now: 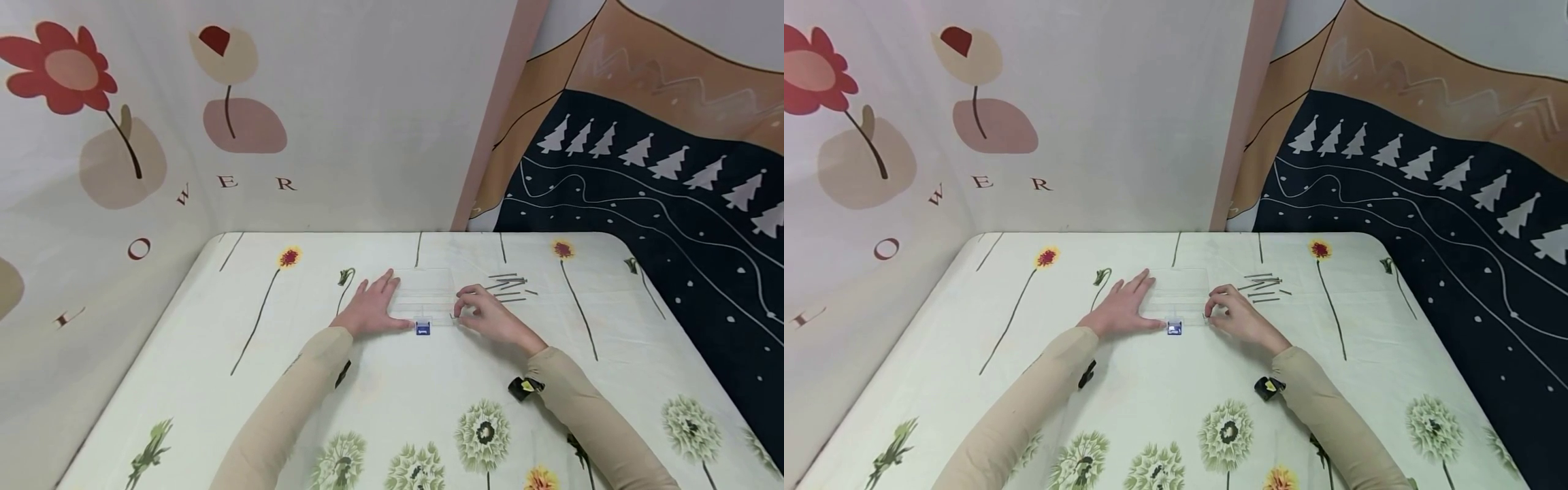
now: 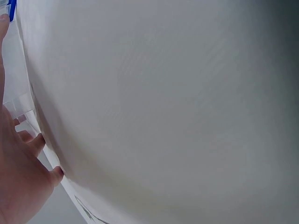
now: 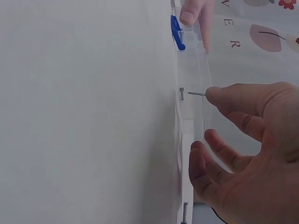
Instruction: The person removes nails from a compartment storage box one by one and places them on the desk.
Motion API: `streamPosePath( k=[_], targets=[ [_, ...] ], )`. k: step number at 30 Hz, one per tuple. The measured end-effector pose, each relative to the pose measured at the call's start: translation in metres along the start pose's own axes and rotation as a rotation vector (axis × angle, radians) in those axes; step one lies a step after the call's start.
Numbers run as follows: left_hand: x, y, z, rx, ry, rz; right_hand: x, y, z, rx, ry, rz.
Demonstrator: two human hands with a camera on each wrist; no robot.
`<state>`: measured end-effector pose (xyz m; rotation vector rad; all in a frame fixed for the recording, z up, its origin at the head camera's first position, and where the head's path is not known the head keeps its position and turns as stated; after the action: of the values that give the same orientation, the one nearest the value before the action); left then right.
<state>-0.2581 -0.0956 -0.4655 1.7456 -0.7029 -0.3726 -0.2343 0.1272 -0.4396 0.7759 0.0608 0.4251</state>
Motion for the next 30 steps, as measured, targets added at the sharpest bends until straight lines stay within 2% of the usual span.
streamPosePath(
  k=[24, 30],
  targets=[
    [0.001, -0.001, 0.002, 0.021, -0.003, -0.027, 0.004, 0.013, -0.017, -0.139, -0.038, -0.04],
    [0.0, -0.002, 0.003, 0.024, -0.002, -0.027, 0.008, 0.02, -0.023, -0.139, -0.05, -0.057]
  ],
)
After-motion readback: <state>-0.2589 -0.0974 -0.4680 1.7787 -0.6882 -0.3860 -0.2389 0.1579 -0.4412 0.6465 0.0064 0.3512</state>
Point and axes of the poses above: each hand's wrist, its own x-axis away from the middle knuckle, its own y-axis out of the back of the hand, z = x × y, the point moved 6 cm from there along -x, towards the middle knuckle, and after that the axes turned 13 degrees about -y, right-handed, at the moved point
